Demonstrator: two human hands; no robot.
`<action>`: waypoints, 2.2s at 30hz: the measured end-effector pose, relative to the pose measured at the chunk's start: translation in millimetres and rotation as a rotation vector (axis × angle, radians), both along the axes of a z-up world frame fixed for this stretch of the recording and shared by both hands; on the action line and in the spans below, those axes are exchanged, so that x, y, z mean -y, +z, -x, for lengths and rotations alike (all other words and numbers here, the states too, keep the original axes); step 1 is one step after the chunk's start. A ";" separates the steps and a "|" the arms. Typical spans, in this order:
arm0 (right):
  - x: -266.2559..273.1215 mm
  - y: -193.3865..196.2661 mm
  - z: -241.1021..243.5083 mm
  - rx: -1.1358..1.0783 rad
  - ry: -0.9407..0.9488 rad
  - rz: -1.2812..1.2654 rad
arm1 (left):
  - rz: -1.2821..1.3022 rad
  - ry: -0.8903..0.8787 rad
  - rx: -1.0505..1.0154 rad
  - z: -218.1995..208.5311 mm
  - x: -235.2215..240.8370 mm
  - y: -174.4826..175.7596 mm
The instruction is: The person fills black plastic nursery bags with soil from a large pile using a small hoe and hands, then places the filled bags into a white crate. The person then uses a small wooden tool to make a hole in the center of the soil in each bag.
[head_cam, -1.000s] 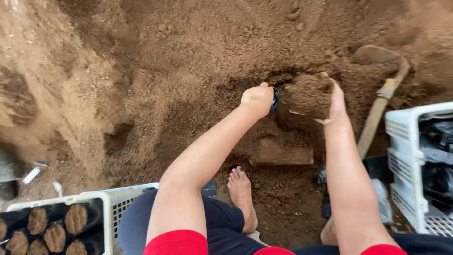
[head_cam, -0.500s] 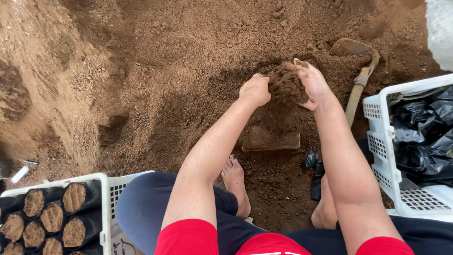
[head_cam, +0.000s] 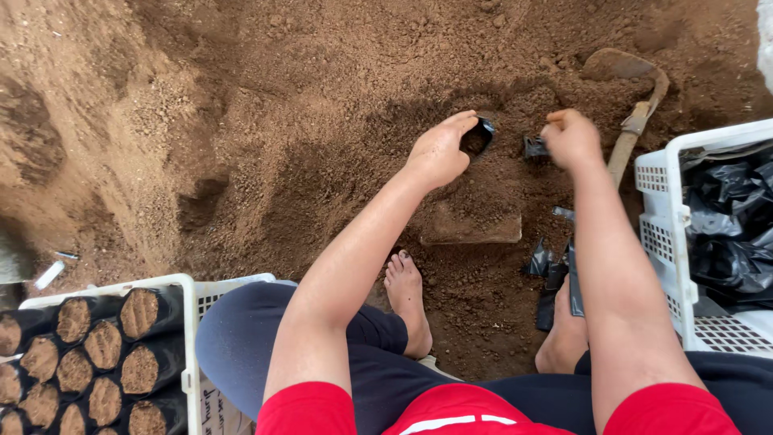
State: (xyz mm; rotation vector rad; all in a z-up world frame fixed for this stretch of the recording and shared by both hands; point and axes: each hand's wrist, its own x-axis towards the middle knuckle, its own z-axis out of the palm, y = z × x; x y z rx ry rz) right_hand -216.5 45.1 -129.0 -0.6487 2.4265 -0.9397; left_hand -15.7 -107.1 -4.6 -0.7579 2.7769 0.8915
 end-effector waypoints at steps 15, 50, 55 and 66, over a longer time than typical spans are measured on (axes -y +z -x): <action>-69.0 -46.0 17.2 -0.124 0.154 -0.021 | -0.157 0.066 0.004 -44.9 -49.2 -46.8; 21.0 53.0 -93.7 0.622 0.192 1.098 | -0.014 0.036 -0.265 -48.5 -23.5 -46.7; 35.8 -8.7 -52.5 0.106 -0.048 0.395 | -0.101 0.222 -0.281 -64.4 -16.0 -22.8; 43.8 -63.3 -37.1 0.874 -0.310 0.677 | 0.010 0.300 -0.128 -75.0 -45.9 -35.5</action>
